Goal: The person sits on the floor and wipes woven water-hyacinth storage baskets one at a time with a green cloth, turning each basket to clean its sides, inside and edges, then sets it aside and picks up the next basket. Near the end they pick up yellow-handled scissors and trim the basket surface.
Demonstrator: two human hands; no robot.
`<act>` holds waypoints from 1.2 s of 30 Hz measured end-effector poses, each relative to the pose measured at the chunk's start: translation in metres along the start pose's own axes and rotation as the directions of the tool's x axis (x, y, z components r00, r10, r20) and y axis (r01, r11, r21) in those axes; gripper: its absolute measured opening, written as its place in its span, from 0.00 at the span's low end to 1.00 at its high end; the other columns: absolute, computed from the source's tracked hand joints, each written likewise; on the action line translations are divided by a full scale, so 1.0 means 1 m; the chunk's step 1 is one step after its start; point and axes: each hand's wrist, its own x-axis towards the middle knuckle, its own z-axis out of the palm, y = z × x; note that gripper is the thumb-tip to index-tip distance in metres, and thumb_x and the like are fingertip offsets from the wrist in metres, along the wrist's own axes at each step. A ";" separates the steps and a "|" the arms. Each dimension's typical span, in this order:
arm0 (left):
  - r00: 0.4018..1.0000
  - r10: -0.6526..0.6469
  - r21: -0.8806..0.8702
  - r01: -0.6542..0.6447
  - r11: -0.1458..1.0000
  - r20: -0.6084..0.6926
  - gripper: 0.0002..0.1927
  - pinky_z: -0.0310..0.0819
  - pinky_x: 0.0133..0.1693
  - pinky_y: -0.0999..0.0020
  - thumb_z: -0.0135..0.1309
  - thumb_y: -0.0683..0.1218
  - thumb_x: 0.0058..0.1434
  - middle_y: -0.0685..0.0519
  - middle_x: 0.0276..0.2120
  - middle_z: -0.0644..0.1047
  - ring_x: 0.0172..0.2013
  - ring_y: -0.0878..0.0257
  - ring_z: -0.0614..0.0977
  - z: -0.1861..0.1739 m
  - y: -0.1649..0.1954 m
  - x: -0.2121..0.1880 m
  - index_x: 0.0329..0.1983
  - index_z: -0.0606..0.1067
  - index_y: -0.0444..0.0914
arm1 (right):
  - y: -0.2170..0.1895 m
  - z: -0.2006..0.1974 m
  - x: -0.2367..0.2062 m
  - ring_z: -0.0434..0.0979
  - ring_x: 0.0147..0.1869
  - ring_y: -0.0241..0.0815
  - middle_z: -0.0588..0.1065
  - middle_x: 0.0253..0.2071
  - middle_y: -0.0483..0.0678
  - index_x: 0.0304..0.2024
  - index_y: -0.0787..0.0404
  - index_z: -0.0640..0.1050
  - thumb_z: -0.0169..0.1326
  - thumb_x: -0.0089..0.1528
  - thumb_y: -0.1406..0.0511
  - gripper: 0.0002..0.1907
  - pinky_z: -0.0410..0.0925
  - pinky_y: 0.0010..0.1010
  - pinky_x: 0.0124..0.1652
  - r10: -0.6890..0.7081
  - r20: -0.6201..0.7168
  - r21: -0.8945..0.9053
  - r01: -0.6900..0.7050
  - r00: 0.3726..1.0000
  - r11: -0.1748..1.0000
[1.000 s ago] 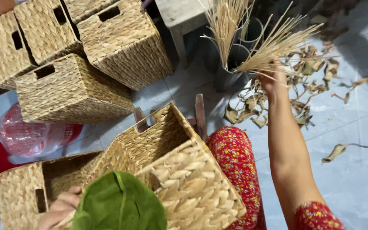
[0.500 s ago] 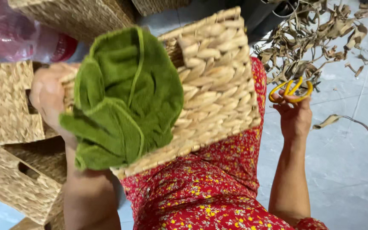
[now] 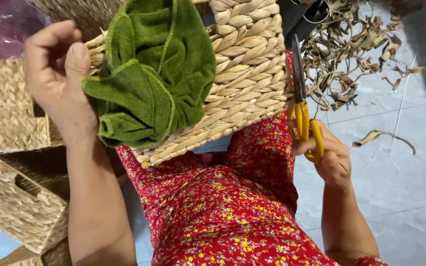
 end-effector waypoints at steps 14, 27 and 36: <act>0.710 0.366 0.317 -0.633 0.706 0.602 0.14 0.69 0.50 0.59 0.63 0.42 0.64 0.57 0.43 0.78 0.48 0.58 0.78 0.066 0.113 -0.070 0.53 0.81 0.41 | 0.003 -0.016 -0.009 0.75 0.59 0.47 0.71 0.65 0.61 0.77 0.67 0.57 0.44 0.69 0.42 0.45 0.65 0.28 0.41 0.209 -0.118 0.525 -0.117 0.971 0.843; 0.676 0.335 0.359 -0.670 0.650 0.656 0.05 0.64 0.41 0.60 0.58 0.44 0.61 0.56 0.35 0.71 0.42 0.59 0.74 0.119 0.097 -0.071 0.40 0.77 0.43 | -0.031 -0.022 0.002 0.76 0.43 0.37 0.76 0.48 0.49 0.72 0.63 0.64 0.57 0.57 0.73 0.39 0.70 0.30 0.48 0.193 0.094 -0.551 -0.110 0.977 0.828; 0.659 0.314 0.335 -0.665 0.667 0.683 0.05 0.63 0.42 0.60 0.57 0.44 0.63 0.52 0.39 0.71 0.44 0.56 0.73 0.117 0.095 -0.065 0.39 0.74 0.39 | -0.062 -0.022 0.040 0.74 0.39 0.44 0.75 0.42 0.49 0.64 0.52 0.73 0.71 0.45 0.61 0.43 0.66 0.40 0.42 0.048 0.203 -0.888 0.164 0.978 0.431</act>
